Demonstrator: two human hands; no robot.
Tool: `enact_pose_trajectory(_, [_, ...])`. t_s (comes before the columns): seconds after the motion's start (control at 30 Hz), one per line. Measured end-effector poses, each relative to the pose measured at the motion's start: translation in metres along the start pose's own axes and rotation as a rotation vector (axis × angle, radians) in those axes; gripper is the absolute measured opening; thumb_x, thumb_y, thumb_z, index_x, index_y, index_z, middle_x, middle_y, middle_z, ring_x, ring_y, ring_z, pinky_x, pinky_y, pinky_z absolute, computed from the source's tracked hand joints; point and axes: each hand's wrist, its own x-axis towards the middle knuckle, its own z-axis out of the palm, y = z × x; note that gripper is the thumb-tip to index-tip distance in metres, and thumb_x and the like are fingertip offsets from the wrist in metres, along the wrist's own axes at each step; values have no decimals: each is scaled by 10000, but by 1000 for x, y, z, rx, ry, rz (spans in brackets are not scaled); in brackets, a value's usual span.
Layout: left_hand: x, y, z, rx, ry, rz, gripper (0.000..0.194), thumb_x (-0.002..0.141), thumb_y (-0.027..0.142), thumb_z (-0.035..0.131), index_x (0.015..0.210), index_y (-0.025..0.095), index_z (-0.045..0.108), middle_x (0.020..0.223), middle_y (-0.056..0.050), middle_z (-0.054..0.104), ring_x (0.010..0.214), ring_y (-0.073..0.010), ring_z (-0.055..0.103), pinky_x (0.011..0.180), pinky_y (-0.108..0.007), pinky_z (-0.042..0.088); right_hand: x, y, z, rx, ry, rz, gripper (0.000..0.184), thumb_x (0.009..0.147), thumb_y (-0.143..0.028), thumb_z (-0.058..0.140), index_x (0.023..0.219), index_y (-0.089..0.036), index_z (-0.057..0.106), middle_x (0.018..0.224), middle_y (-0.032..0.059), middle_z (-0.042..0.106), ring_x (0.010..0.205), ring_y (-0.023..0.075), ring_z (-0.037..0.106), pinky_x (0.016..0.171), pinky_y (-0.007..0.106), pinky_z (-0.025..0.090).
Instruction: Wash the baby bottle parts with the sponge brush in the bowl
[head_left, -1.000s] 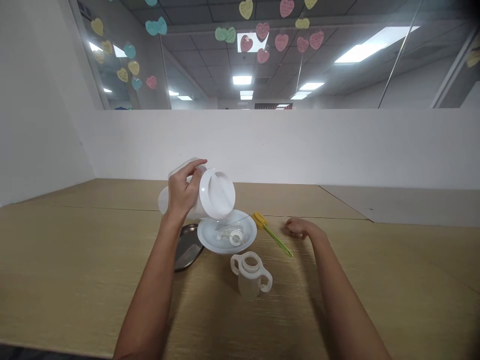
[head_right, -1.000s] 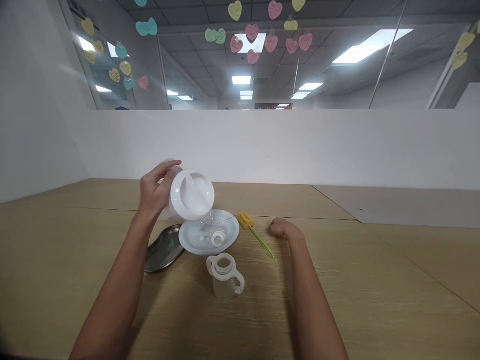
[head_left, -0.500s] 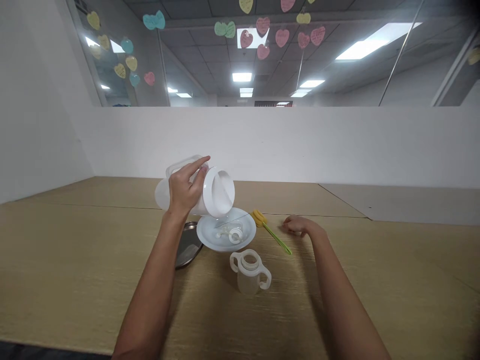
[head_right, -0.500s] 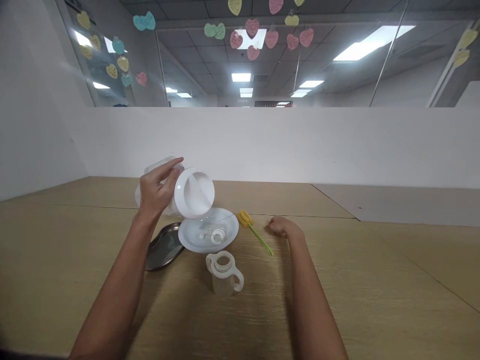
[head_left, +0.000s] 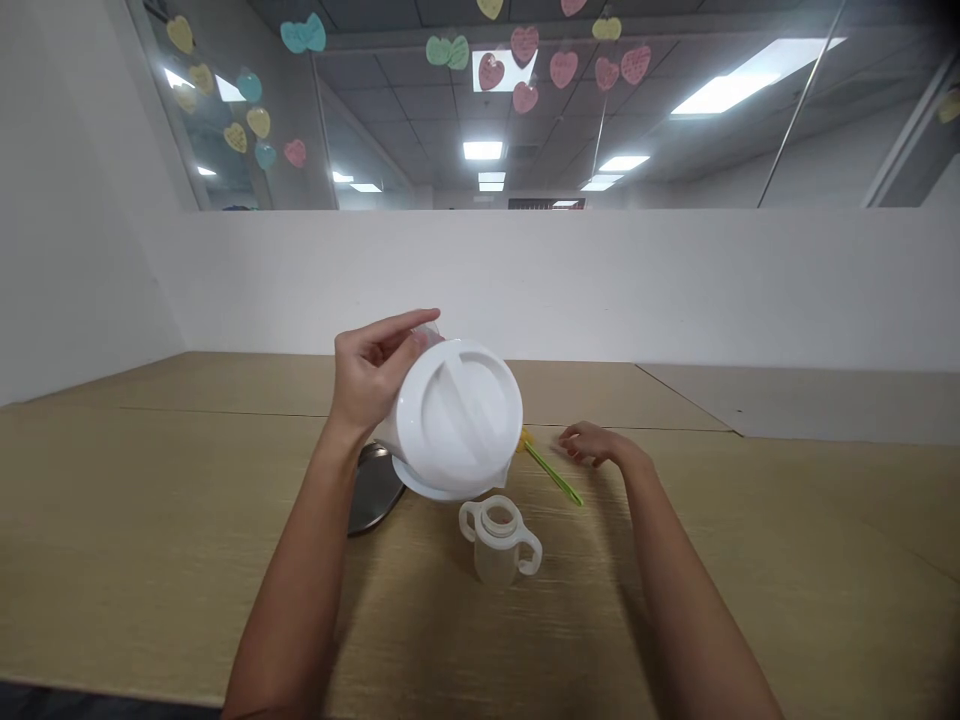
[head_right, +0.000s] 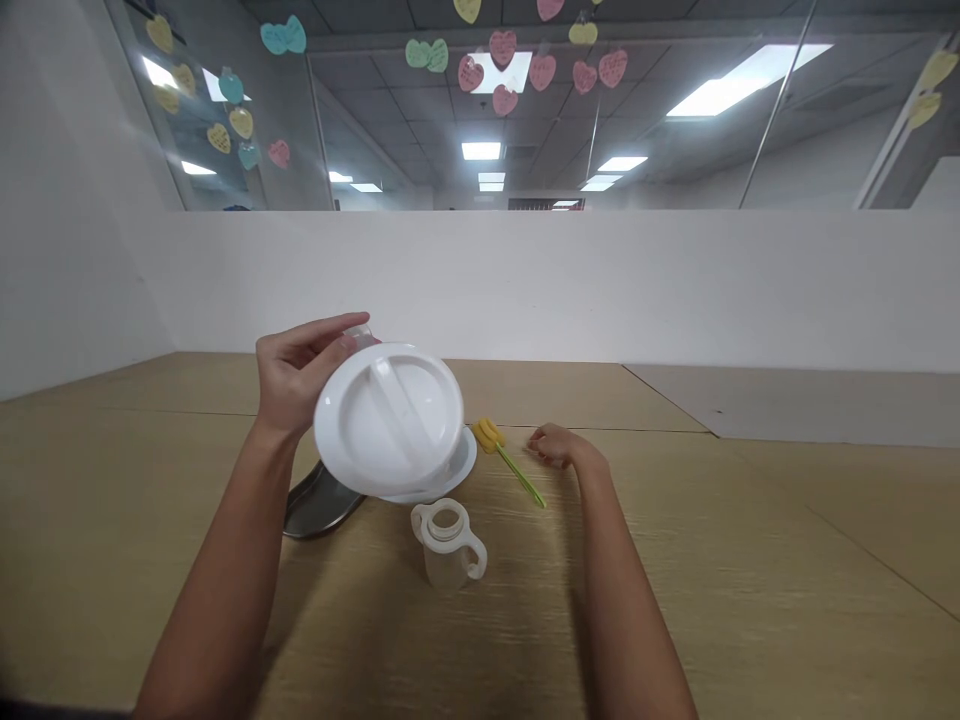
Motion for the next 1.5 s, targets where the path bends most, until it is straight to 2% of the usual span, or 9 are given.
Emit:
enact_pose_trajectory(0.13, [-6,10,6,86,-68,31,216,752,298,618,916,199,719,839,-33,707,753,-194,665,706,-323,576,0,0,-4,61,-69,2,378,768,-267,518,1126,-148,543,1093,127,580,865,173,588,648,257,467])
enact_pose_trajectory(0.53, [-12,26,9,309,-188,158,181,746,234,591,860,229,731,833,25,709,774,-160,676,730,-233,569,8,5,-4,109,-93,22,378,741,-253,543,1107,-159,554,1088,124,581,913,210,581,691,306,477])
enact_pose_trajectory(0.83, [-12,25,8,359,-184,228,190,743,211,578,852,242,732,824,36,709,731,-144,677,670,-201,554,15,11,0,136,-92,44,388,719,-249,570,1094,-150,562,1003,123,605,858,205,589,654,292,477])
enact_pose_trajectory(1.0, [-12,26,7,340,-173,212,185,729,214,594,847,246,733,816,30,710,739,-155,676,691,-222,557,16,12,0,139,-100,44,376,743,-263,556,1101,-148,547,1037,126,594,857,199,588,638,284,482])
enact_pose_trajectory(1.17, [-3,10,-7,133,20,64,176,706,236,644,860,197,722,825,-20,711,748,-176,672,714,-287,563,14,10,0,139,-97,46,365,751,-251,549,1101,-147,544,1039,126,591,852,189,586,624,260,478])
enact_pose_trajectory(1.23, [4,-2,-20,37,189,-7,219,693,259,665,886,165,707,793,-36,708,705,-164,661,684,-297,558,12,9,0,139,-96,47,359,756,-257,545,1098,-147,547,1013,125,596,845,187,585,620,258,478])
enact_pose_trajectory(1.33, [17,-20,-46,-23,563,-91,310,645,255,677,923,115,676,708,-18,683,650,-124,622,655,-277,529,11,8,0,136,-91,48,364,751,-258,548,1099,-151,551,977,119,600,828,185,583,620,263,478])
enact_pose_trajectory(1.4, [23,-29,-66,-73,752,-157,344,642,240,639,963,114,647,679,18,650,669,-100,608,661,-249,506,10,8,-1,132,-88,47,371,739,-248,555,1097,-151,558,951,113,601,813,184,583,621,265,476])
enact_pose_trajectory(1.5, [27,-43,-96,-119,872,-250,383,670,207,585,1045,130,584,758,37,636,814,-100,610,730,-243,487,8,7,-1,125,-89,41,374,722,-230,561,1087,-149,566,923,108,600,802,185,581,619,267,474])
